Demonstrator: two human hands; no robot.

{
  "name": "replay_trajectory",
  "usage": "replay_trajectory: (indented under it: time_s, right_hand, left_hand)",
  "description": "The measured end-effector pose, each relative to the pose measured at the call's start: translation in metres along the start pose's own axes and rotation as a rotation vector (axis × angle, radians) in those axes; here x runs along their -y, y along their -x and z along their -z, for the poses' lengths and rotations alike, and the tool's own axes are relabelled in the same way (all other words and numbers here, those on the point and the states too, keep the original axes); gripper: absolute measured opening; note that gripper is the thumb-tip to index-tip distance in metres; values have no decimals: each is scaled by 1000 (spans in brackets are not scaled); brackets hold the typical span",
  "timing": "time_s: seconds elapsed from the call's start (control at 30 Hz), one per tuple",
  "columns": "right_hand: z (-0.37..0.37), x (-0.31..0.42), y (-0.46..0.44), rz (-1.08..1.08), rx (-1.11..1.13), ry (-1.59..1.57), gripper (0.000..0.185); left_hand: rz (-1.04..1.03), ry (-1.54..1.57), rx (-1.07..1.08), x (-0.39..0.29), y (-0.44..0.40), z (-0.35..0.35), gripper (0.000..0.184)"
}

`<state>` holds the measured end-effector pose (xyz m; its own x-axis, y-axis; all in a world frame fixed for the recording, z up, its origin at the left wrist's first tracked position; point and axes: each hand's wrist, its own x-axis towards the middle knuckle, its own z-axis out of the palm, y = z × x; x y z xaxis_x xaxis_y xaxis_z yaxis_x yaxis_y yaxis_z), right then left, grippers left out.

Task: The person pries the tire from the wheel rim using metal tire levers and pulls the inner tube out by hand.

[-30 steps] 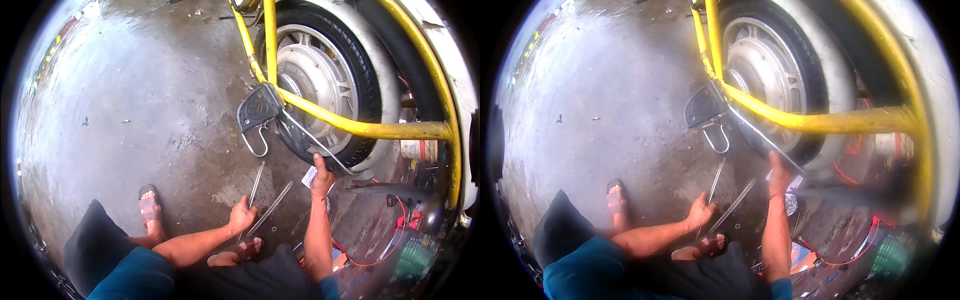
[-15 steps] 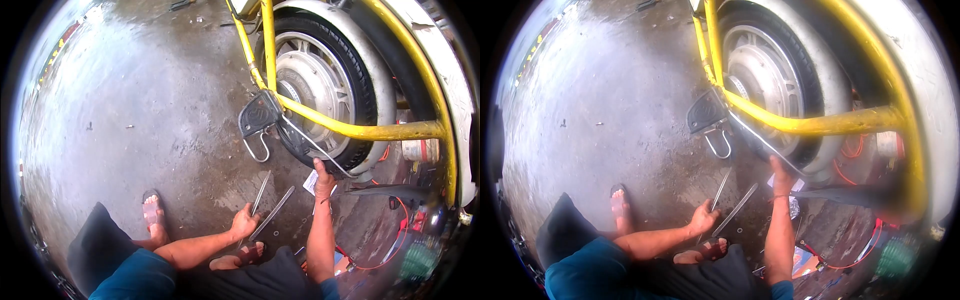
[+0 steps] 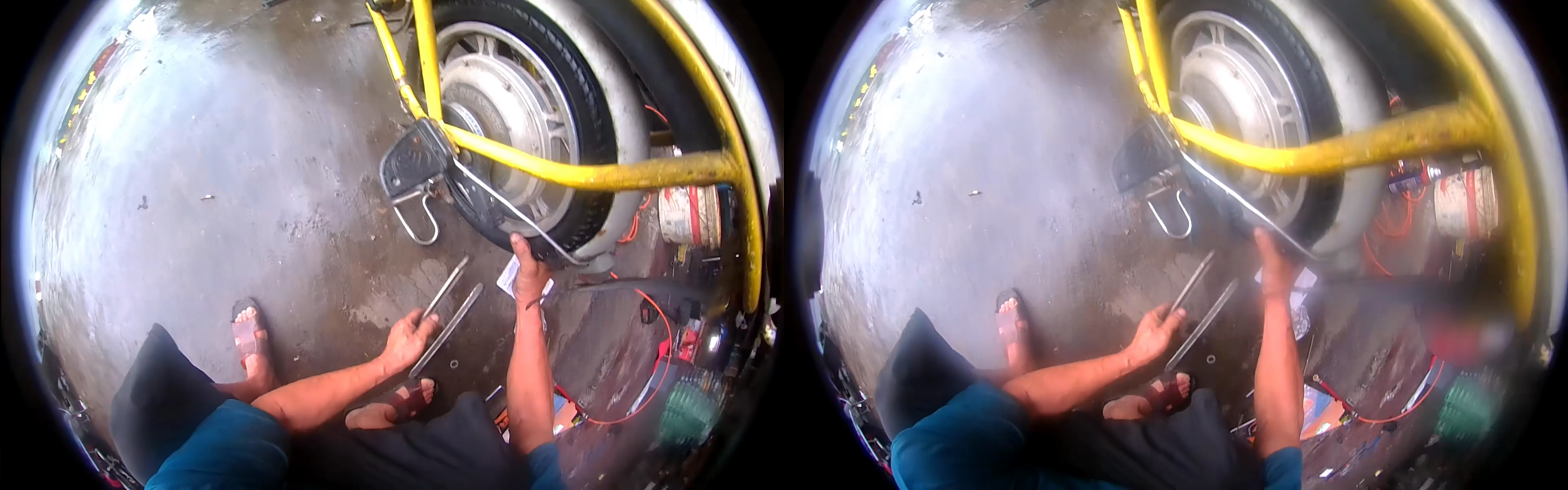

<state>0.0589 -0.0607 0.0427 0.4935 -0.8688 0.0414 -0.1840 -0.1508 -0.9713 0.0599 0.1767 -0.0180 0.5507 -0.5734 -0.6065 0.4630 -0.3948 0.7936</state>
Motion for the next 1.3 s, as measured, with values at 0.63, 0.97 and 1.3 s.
replay_trajectory:
  time_s: [0.63,0.97,1.3]
  right_hand:
    - [11,5,-8,-8,56,7,25]
    - [4,20,1,38,59,30,49]
    - [18,4,-6,-112,92,153,34]
  left_hand:
    - [94,136,105,-21,-34,-9,55]
    - [124,225,142,-36,-31,-31,56]
    - [104,356,180,-48,-36,-58,53]
